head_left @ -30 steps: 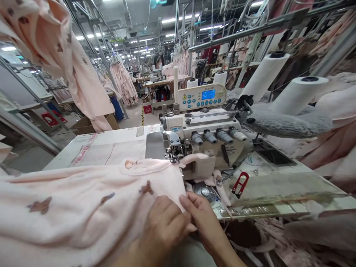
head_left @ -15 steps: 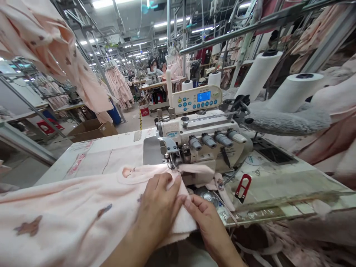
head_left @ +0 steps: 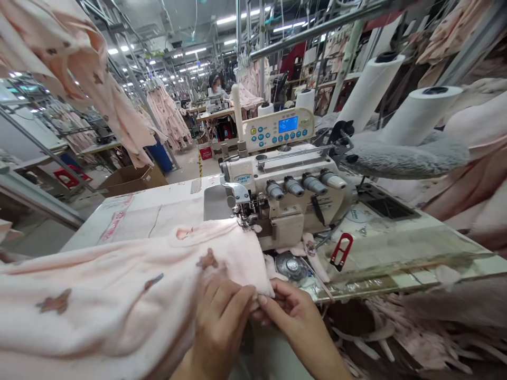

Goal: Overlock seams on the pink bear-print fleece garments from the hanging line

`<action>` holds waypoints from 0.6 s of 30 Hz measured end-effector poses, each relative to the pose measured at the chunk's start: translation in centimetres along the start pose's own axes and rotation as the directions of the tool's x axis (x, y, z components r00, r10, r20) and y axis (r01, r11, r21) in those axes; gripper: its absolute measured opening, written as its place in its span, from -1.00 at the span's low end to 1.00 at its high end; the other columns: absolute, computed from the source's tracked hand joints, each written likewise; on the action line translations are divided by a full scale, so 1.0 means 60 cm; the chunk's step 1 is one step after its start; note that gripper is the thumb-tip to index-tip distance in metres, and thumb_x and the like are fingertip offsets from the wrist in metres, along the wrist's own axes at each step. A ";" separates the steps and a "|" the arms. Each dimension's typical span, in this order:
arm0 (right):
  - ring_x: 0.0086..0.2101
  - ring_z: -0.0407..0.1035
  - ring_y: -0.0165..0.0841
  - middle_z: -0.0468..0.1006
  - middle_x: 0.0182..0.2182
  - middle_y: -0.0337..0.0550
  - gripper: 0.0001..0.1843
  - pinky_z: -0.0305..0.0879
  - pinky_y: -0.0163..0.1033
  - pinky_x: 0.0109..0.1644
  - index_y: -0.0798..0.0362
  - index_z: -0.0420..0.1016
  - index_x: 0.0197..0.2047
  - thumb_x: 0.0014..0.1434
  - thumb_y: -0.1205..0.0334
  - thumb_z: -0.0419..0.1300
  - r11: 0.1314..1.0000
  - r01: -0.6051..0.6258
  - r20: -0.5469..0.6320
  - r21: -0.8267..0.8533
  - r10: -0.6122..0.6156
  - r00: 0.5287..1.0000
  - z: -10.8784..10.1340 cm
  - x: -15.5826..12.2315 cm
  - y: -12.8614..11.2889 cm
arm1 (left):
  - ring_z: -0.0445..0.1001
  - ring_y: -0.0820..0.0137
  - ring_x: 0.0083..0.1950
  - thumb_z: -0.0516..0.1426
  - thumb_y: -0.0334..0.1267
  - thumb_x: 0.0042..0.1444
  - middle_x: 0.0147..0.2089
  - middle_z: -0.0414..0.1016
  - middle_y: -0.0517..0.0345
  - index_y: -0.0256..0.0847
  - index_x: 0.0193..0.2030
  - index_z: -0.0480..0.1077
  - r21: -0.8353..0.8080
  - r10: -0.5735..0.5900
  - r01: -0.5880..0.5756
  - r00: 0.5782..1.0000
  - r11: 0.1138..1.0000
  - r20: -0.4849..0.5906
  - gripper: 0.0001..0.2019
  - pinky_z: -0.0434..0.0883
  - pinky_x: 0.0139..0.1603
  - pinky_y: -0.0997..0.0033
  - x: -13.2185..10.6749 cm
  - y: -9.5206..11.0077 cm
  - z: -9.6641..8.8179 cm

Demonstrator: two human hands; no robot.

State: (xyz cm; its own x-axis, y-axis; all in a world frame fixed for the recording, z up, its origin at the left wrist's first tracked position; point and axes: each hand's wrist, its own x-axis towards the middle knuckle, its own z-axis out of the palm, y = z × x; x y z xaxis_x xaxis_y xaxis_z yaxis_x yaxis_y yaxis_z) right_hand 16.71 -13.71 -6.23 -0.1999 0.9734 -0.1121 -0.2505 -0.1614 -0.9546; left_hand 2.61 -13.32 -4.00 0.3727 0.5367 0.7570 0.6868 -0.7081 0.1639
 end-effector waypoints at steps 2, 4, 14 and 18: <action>-0.57 0.30 -0.42 0.41 -0.59 -0.24 -0.64 0.21 -0.39 -0.52 0.12 0.48 -0.36 -0.01 -0.05 0.25 1.000 -0.003 -0.003 -0.031 0.003 1.000 0.002 -0.003 -0.003 | 0.33 0.42 -0.34 0.03 -0.46 0.14 -0.40 0.39 0.13 -0.26 -0.23 0.37 -0.024 -0.037 0.037 0.999 0.999 0.019 -0.87 0.30 -0.26 0.37 -0.001 0.004 -0.006; -0.61 0.22 -0.47 0.37 -0.61 -0.27 -0.65 0.14 -0.41 -0.57 0.12 0.48 -0.37 0.00 -0.04 0.25 0.999 0.027 -0.005 -0.044 -0.028 1.000 0.004 -0.006 -0.006 | 0.36 0.38 -0.26 0.04 -0.42 0.15 -0.31 0.42 0.07 -0.25 -0.16 0.37 -0.016 -0.051 0.052 0.997 0.999 0.058 -0.85 0.32 -0.23 0.35 -0.004 0.007 -0.010; -0.72 -0.18 -0.57 0.10 -0.76 -0.39 -0.64 -0.19 -0.41 -0.70 0.08 0.52 -0.37 0.05 -0.07 0.21 0.996 0.069 -0.018 -0.060 -0.071 0.997 0.007 -0.015 0.000 | 0.34 0.42 -0.36 0.04 -0.51 0.11 -0.41 0.45 0.10 -0.33 -0.22 0.38 0.006 0.064 -0.064 0.997 0.998 -0.053 -0.86 0.26 -0.25 0.35 0.007 0.015 -0.018; -0.75 -0.09 -0.55 0.08 -0.76 -0.41 -0.60 -0.08 -0.44 -0.72 0.09 0.51 -0.21 0.16 -0.06 0.07 0.996 0.038 0.118 -0.086 -0.027 0.993 0.000 -0.022 -0.005 | 0.34 0.40 -0.31 0.09 -0.51 0.08 -0.40 0.44 0.11 -0.32 -0.18 0.40 0.065 0.087 -0.081 0.993 0.995 -0.082 -0.84 0.22 -0.19 0.30 0.003 0.012 -0.019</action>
State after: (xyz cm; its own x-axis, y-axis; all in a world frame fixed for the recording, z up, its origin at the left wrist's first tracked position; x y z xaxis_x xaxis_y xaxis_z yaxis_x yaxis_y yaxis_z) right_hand 17.08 -14.96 -5.82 -0.3035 0.9514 -0.0526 -0.1757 -0.1101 -0.9783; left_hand 2.47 -14.28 -3.00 0.3783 0.4338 0.8177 0.6934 -0.7180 0.0601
